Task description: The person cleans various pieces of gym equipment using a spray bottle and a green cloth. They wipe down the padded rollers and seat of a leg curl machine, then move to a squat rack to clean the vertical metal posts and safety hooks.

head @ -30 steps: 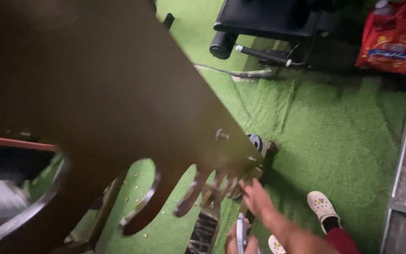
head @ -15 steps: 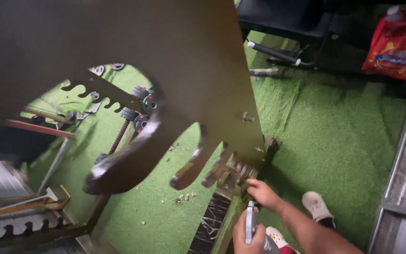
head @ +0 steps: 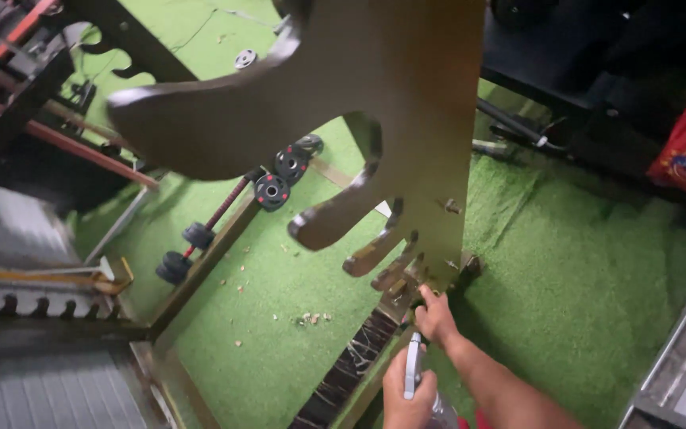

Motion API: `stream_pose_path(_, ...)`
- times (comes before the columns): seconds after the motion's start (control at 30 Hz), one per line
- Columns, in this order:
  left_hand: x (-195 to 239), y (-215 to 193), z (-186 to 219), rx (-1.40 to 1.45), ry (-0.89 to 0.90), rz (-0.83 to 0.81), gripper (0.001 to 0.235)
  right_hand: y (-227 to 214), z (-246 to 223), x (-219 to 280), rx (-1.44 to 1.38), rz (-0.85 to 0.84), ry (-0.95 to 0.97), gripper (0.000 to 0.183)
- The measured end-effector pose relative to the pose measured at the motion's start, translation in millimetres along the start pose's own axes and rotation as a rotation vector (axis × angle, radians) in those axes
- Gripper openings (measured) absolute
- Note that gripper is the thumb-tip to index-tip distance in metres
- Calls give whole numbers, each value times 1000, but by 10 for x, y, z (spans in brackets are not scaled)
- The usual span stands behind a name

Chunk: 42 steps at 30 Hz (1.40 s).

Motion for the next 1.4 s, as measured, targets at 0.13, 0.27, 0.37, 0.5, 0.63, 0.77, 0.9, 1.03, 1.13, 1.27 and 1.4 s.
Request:
stream_pose_path(0.13,25,-38,249,61,-32,38,41,-459,-660,158,-625,-459,604,45)
stream_pose_path(0.27,99,-199,565,-48,70,137,40,-907,-963,244,-238,-549,41,53)
stream_pose_path(0.37,158,-351,670,-105,98,217,41,-1377,-1670,244,139,-255,-327,56)
stream_pose_path(0.5,365,-482,872,-161,157,315,44,-966,-830,-154,301,-157,-613,80)
stream_pose_path(0.63,582,-600,757,-143,174,392,43,-1190,-999,-341,467,-492,-166,54)
stream_pose_path(0.77,862,-724,834,-233,177,448,43,-1817,-2473,100,447,-904,-109,71)
stream_pose_path(0.9,891,-695,1148,-428,297,446,45,-2168,-2599,300,260,-887,-559,54)
stream_pose_path(1.03,581,-506,1015,-496,377,451,48,-2024,-2912,487,278,-552,-784,53)
stream_pose_path(1.13,320,-404,791,-516,375,444,51,-1878,-2688,519,406,-456,-1146,48)
stream_pose_path(1.27,151,-333,610,-591,283,432,55,-1708,-2684,479,814,-718,-824,34)
stream_pose_path(1.4,145,-300,539,-624,236,410,54,-1461,-2840,354,752,-716,-673,37)
Point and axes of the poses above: each hand's wrist, its own x-axis away from the middle knuckle, its own y-axis out of the palm, z = x × y, the point moved 3 cm from there along -x, towards the middle knuckle, and after that the axes turned 5 degrees about -x, right-handed, at the moved point
